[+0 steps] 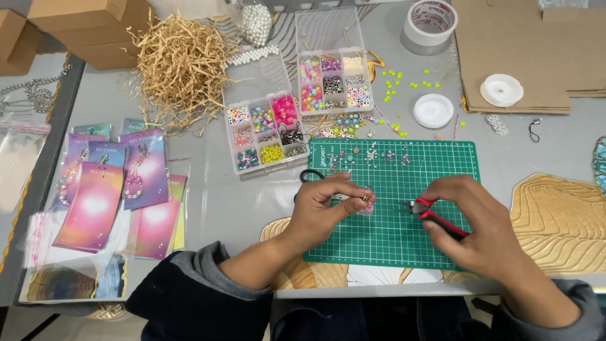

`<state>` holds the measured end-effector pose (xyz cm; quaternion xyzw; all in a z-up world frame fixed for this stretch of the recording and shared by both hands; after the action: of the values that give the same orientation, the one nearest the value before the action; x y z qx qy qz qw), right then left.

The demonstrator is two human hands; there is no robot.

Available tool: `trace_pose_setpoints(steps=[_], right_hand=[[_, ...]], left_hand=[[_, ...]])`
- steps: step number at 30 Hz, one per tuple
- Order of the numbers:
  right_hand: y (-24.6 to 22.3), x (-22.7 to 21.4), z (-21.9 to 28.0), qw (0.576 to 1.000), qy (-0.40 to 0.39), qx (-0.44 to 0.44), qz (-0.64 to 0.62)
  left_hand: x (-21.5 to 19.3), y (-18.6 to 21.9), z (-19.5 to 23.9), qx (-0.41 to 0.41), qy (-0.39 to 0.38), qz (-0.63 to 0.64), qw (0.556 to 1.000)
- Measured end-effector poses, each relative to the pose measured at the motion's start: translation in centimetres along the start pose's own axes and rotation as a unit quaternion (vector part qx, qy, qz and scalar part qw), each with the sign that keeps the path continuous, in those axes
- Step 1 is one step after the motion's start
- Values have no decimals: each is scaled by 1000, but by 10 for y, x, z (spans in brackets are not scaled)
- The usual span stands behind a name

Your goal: The person uses pliers and scissors to attach a metal clasp to a beaded keychain on a green cutting mat. They then attach the finished keychain to a cardboard backing card and place it into a clear plastic sleeve.

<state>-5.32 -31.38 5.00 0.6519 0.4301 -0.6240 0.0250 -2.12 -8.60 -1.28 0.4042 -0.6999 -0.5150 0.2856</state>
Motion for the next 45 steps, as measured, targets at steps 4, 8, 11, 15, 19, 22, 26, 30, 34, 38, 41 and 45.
trace_pose_setpoints(steps=[4,8,11,15,19,22,26,30,34,38,41,45], right_hand=[[-34,0,-7,997,55,-49,11],[-41,2,-8,996,80,-10,47],[-44,3,-9,996,83,6,42],[-46,5,-9,996,77,24,40],[-49,7,-10,995,81,27,54],[-49,9,-8,994,76,34,65],[-49,14,-3,984,93,23,150],[-50,16,-1,975,91,17,203],[-54,15,-3,973,85,16,215],[-55,15,-5,972,75,28,220],[-52,21,-5,974,56,37,217],[-38,43,-11,993,42,5,114]], left_hand=[[0,1,1,26,15,-27,999],[-2,-2,3,42,23,-32,998],[0,0,3,38,14,-41,998],[0,-1,4,54,10,-57,997],[0,-3,4,62,13,-70,996],[0,2,4,65,16,-83,994],[-1,0,4,54,21,-93,994],[-2,-5,5,35,29,-116,992],[-1,0,4,27,31,-113,993],[-2,1,4,19,35,-111,993],[-1,5,4,15,33,-106,994],[16,12,9,26,13,-92,995]])
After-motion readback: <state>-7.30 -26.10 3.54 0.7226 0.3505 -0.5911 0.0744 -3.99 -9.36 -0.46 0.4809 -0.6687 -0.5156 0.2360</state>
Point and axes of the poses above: each hand's wrist, its own z-axis away from the middle knuckle, its own x-axis out of the palm, y = z × x, the point moved 5 cm from there along -z, towards the middle knuckle, and after that the axes turned 14 degrees about -y, right-handed, at the moved point
